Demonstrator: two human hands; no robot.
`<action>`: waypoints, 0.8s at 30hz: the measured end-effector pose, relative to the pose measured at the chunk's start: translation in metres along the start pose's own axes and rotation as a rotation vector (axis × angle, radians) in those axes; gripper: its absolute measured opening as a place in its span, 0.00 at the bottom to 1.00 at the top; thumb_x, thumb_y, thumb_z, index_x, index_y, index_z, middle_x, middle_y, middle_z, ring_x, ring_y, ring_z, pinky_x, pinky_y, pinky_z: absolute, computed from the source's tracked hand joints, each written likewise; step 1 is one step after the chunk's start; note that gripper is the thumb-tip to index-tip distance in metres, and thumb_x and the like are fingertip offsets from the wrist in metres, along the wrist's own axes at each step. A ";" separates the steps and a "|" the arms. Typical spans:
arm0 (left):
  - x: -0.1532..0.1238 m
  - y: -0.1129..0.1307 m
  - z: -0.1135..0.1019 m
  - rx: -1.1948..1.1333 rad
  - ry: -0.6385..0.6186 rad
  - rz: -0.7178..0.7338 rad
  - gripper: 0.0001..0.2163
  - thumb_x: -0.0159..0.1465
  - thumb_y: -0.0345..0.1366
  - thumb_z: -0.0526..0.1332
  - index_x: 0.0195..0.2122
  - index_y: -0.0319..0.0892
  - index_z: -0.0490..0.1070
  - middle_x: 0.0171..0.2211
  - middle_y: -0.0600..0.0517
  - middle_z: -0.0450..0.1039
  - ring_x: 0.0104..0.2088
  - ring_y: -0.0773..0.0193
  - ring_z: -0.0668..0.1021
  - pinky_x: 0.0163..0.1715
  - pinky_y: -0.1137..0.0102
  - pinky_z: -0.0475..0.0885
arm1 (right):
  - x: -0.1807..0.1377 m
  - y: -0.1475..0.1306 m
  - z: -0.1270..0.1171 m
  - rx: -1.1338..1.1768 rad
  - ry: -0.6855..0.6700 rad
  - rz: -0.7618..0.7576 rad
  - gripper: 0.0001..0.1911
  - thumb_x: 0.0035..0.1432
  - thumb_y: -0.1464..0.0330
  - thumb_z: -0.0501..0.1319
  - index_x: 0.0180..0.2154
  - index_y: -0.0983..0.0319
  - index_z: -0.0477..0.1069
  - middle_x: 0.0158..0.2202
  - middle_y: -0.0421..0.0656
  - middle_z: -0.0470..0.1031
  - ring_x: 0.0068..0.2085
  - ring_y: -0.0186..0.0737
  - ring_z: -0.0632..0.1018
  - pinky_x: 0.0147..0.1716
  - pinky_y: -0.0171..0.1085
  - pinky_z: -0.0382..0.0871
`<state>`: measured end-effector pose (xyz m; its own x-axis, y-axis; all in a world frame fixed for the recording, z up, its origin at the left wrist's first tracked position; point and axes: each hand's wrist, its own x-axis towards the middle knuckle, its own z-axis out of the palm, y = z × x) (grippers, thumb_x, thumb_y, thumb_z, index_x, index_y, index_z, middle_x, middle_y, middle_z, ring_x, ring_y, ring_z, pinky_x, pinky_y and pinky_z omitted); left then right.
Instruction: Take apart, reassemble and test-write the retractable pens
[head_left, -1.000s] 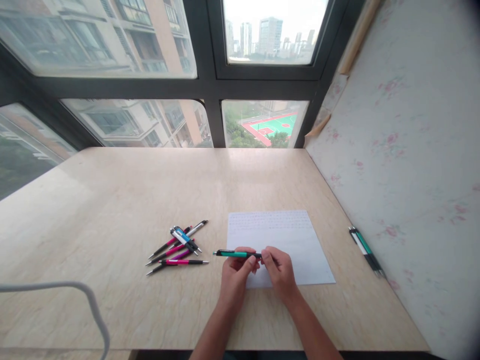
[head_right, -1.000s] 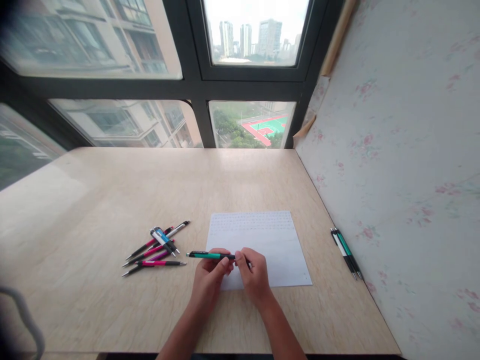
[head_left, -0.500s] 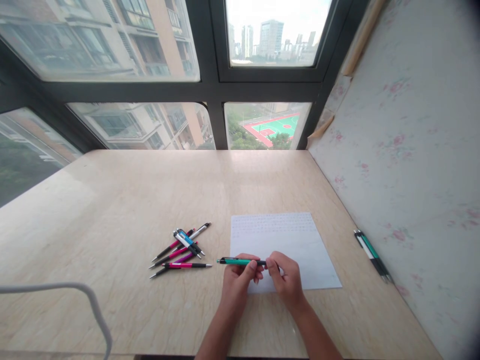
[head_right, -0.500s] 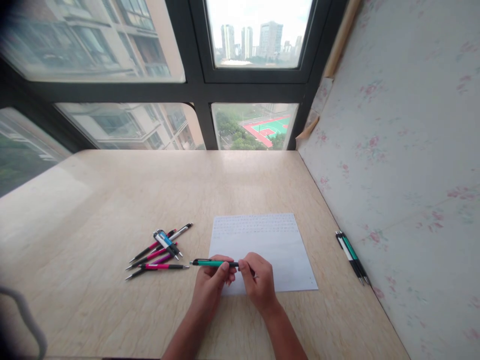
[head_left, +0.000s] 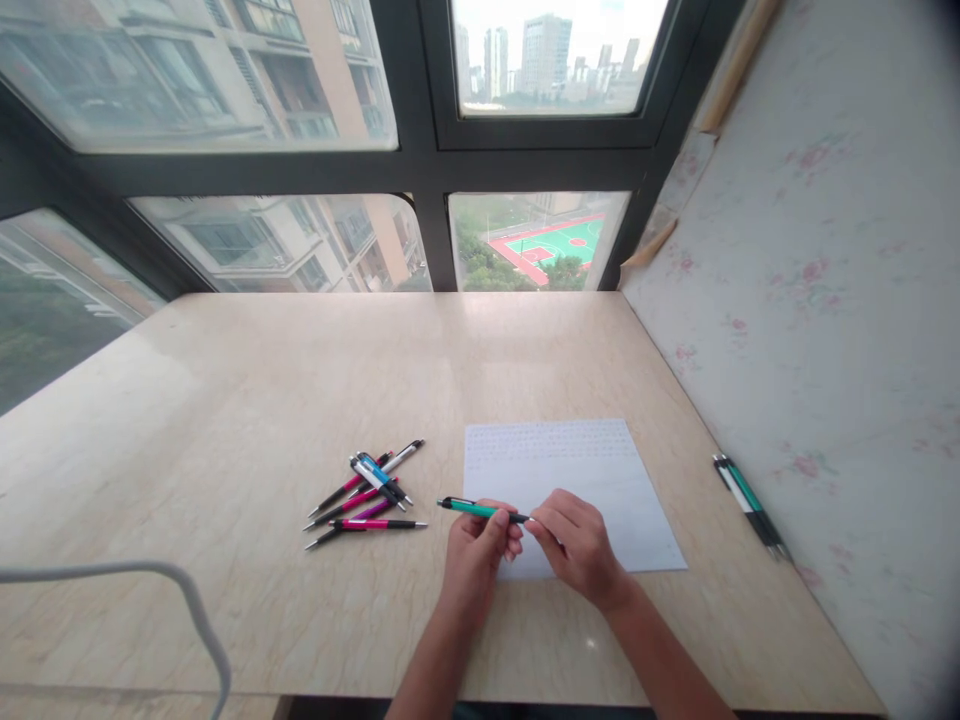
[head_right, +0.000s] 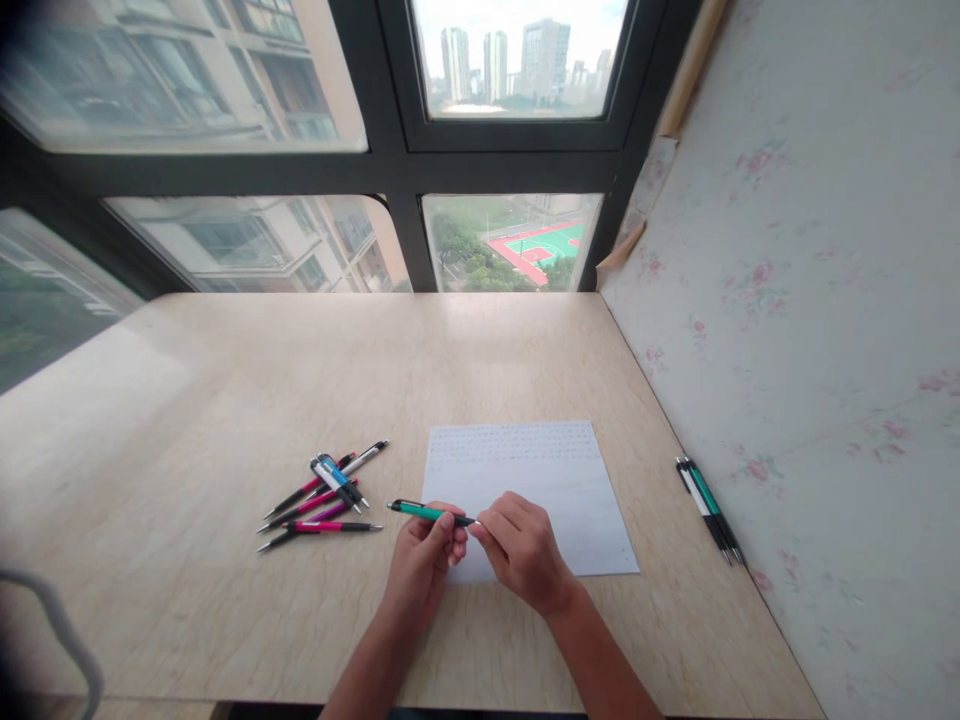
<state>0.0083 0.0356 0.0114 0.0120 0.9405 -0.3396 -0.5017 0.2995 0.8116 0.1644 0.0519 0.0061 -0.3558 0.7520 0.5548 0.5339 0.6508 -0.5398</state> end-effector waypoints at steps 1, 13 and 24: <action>0.000 0.000 -0.001 -0.008 -0.003 -0.005 0.15 0.54 0.44 0.70 0.31 0.37 0.73 0.21 0.53 0.72 0.20 0.70 0.72 0.20 0.76 0.64 | 0.000 0.000 0.000 0.001 -0.004 -0.007 0.14 0.66 0.69 0.53 0.27 0.60 0.70 0.24 0.42 0.69 0.28 0.39 0.68 0.29 0.38 0.61; -0.001 0.005 0.006 0.347 -0.210 0.234 0.07 0.59 0.37 0.66 0.37 0.41 0.78 0.32 0.47 0.78 0.31 0.62 0.78 0.31 0.68 0.73 | 0.003 0.015 0.005 0.423 0.054 0.536 0.25 0.67 0.59 0.49 0.18 0.60 0.59 0.16 0.36 0.58 0.20 0.33 0.62 0.22 0.34 0.54; 0.000 -0.006 0.002 0.213 -0.076 0.145 0.11 0.57 0.39 0.68 0.37 0.38 0.78 0.28 0.47 0.80 0.27 0.62 0.79 0.29 0.68 0.73 | 0.002 0.011 0.002 0.501 -0.013 0.455 0.25 0.68 0.60 0.51 0.19 0.60 0.57 0.17 0.36 0.58 0.21 0.32 0.62 0.23 0.33 0.54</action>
<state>0.0135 0.0340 0.0073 0.0226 0.9830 -0.1823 -0.3093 0.1803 0.9337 0.1683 0.0606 -0.0001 -0.1908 0.9617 0.1966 0.2137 0.2361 -0.9479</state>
